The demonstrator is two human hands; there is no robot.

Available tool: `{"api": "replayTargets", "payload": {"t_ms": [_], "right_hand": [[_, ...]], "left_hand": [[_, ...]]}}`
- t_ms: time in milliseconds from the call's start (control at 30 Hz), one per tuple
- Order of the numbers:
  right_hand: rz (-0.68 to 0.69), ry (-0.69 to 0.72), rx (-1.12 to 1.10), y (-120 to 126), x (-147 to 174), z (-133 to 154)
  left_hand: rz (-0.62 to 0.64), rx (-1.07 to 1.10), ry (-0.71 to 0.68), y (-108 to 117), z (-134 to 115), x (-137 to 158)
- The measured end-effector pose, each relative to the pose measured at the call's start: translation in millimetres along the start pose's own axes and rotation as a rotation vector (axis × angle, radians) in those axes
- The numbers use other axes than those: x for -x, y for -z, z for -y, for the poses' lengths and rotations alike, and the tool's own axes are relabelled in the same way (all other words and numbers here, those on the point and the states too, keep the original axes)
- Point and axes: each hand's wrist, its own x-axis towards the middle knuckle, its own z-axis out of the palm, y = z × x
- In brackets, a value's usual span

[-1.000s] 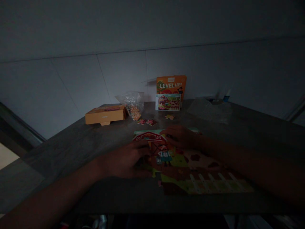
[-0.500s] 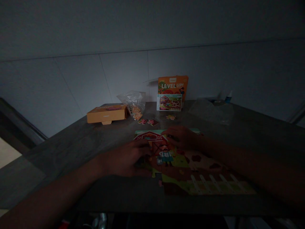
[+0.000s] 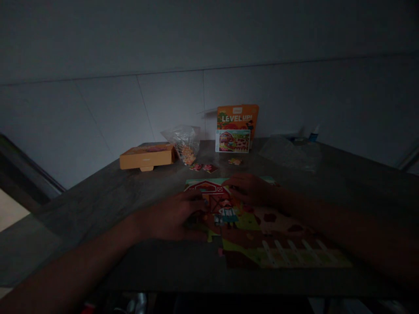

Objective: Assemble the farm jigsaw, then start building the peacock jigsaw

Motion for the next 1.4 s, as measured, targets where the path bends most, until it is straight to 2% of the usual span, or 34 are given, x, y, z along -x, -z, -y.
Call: {"api": "replayTargets", "payload": {"t_ms": [133, 367, 600, 867, 1033, 1200, 1400], "right_hand": [[-0.001, -0.001, 0.001, 2, -1, 2], [0.008, 0.007, -0.003, 1, -1, 1], [-0.021, 0.021, 0.003, 1, 0, 1], [0.008, 0.012, -0.007, 0, -1, 0], [0.011, 0.004, 0.004, 1, -1, 0], [0.009, 0.01, 0.009, 2, -2, 2], [0.0, 0.015, 0.009, 0, -1, 1]], "left_hand": [[-0.038, 0.029, -0.034, 1, -1, -1], [-0.032, 0.02, -0.037, 0, -2, -1], [-0.019, 0.041, -0.009, -1, -1, -1], [-0.013, 0.028, 0.024, -2, -2, -1], [-0.042, 0.039, -0.03, -2, -5, -3], [0.032, 0.051, -0.064, 2, -10, -4], [0.049, 0.121, -0.067, 1, -11, -4]]}}
